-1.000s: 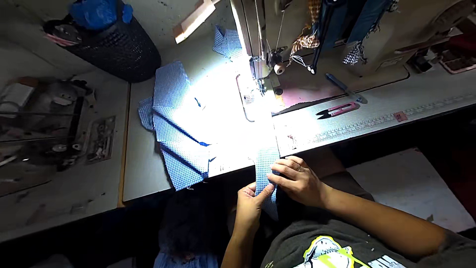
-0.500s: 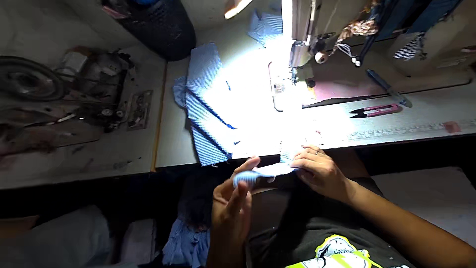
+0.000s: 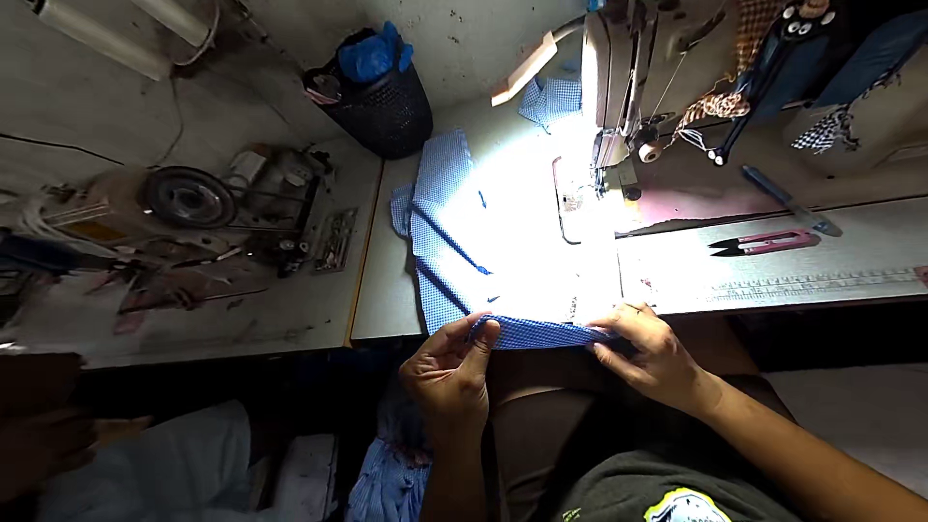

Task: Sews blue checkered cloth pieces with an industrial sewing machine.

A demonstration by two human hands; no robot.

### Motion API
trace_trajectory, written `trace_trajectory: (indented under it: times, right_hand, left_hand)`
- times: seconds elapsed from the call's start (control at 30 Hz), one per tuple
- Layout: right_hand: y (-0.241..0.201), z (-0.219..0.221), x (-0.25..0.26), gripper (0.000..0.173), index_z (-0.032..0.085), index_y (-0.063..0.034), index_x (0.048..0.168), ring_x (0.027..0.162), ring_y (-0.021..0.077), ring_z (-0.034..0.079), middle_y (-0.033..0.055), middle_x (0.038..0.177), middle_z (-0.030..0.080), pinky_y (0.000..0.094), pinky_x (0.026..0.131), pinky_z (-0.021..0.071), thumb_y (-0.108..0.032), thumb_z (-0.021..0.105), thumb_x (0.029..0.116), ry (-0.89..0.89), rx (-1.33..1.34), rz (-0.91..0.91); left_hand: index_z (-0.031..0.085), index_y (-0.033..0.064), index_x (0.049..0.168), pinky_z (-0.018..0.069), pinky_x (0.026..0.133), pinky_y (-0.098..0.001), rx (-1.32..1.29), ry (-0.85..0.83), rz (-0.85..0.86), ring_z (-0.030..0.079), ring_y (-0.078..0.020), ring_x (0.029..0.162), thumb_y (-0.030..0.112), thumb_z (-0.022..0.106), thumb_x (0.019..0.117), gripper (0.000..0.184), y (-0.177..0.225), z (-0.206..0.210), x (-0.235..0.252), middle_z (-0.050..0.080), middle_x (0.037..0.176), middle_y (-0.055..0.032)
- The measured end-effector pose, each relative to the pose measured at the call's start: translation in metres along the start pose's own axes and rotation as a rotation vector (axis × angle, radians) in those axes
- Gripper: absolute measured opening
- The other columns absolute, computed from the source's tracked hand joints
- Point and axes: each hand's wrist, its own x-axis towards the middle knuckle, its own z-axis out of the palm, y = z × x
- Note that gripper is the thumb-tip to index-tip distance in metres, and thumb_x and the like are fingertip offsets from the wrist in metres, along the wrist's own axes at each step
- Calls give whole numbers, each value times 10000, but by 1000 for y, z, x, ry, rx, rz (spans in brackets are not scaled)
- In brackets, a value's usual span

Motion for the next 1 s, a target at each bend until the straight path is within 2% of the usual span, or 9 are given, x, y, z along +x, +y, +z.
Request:
trace_trajectory:
  times: [0.13, 0.27, 0.37, 0.47, 0.53, 0.7, 0.8, 0.93, 1.0]
  right_hand:
    - [-4, 1, -1, 211, 750, -104, 1074, 948, 126, 676, 22, 972, 756, 364, 1018, 454, -252, 608, 1022, 6, -97, -56]
    - [-8, -2, -1, 237, 757, -123, 1006, 857, 147, 693, 32, 864, 735, 413, 1018, 468, -249, 560, 1045, 13, -170, -81]
    - [-11, -6, -2, 231, 762, -131, 995, 870, 146, 698, 35, 871, 734, 400, 1014, 485, -246, 565, 1040, 22, -195, -87]
    - [-15, -9, -5, 217, 769, -133, 999, 979, 157, 688, 48, 989, 748, 346, 962, 514, -228, 575, 1019, 31, -198, -108]
    - [-19, -12, -7, 207, 765, -124, 997, 1036, 174, 685, 54, 1021, 748, 349, 990, 518, -209, 578, 1018, 23, -186, -135]
    - [-26, -18, -4, 206, 754, -97, 1004, 1000, 155, 694, 45, 960, 753, 356, 1060, 469, -164, 561, 1027, 34, -166, -169]
    - [-24, -18, -5, 216, 750, -95, 993, 958, 138, 697, 40, 929, 751, 352, 1046, 479, -186, 559, 1036, 53, -150, -132]
    - [-22, -12, -6, 198, 751, -100, 935, 935, 128, 685, 30, 892, 741, 329, 1000, 496, -215, 608, 1008, 56, -97, -75]
    - [-20, -12, -7, 194, 756, -98, 933, 950, 127, 673, 28, 900, 738, 308, 972, 495, -218, 619, 999, 51, -79, -64]
  left_hand:
    - [747, 36, 921, 617, 736, -191, 73, -22, 93, 719, -15, 766, -54, 722, 863, 110, 1, -2, -2, 763, 834, 63]
    - [745, 34, 913, 626, 788, -208, 175, -57, 244, 727, -14, 809, 50, 735, 897, 26, -2, -1, -2, 765, 864, 73]
    - [762, 105, 922, 621, 819, -220, 173, -90, 308, 727, -17, 842, 131, 752, 910, 30, -1, -1, 0, 766, 892, 102]
    - [769, 214, 958, 606, 956, -333, 125, -179, 351, 733, -51, 870, 182, 773, 907, 60, 4, -5, 4, 755, 901, 130]
    - [749, 224, 973, 558, 1044, -396, 91, -301, 410, 733, -75, 917, 223, 764, 923, 52, 12, -9, 7, 752, 918, 119]
    - [724, 210, 966, 421, 1158, -387, 101, -506, 481, 702, -51, 979, 287, 754, 944, 86, 38, -20, 4, 742, 944, 125]
    - [742, 223, 976, 466, 1116, -379, 127, -442, 428, 714, -49, 944, 271, 762, 936, 66, 33, -19, 6, 754, 939, 119]
    - [796, 200, 961, 597, 919, -289, 64, -287, 256, 739, -79, 895, 197, 794, 887, 74, 15, -16, 13, 778, 922, 72]
    - [802, 166, 955, 613, 861, -268, 25, -252, 194, 739, -88, 889, 142, 797, 868, 91, 10, -14, 16, 780, 918, 47]
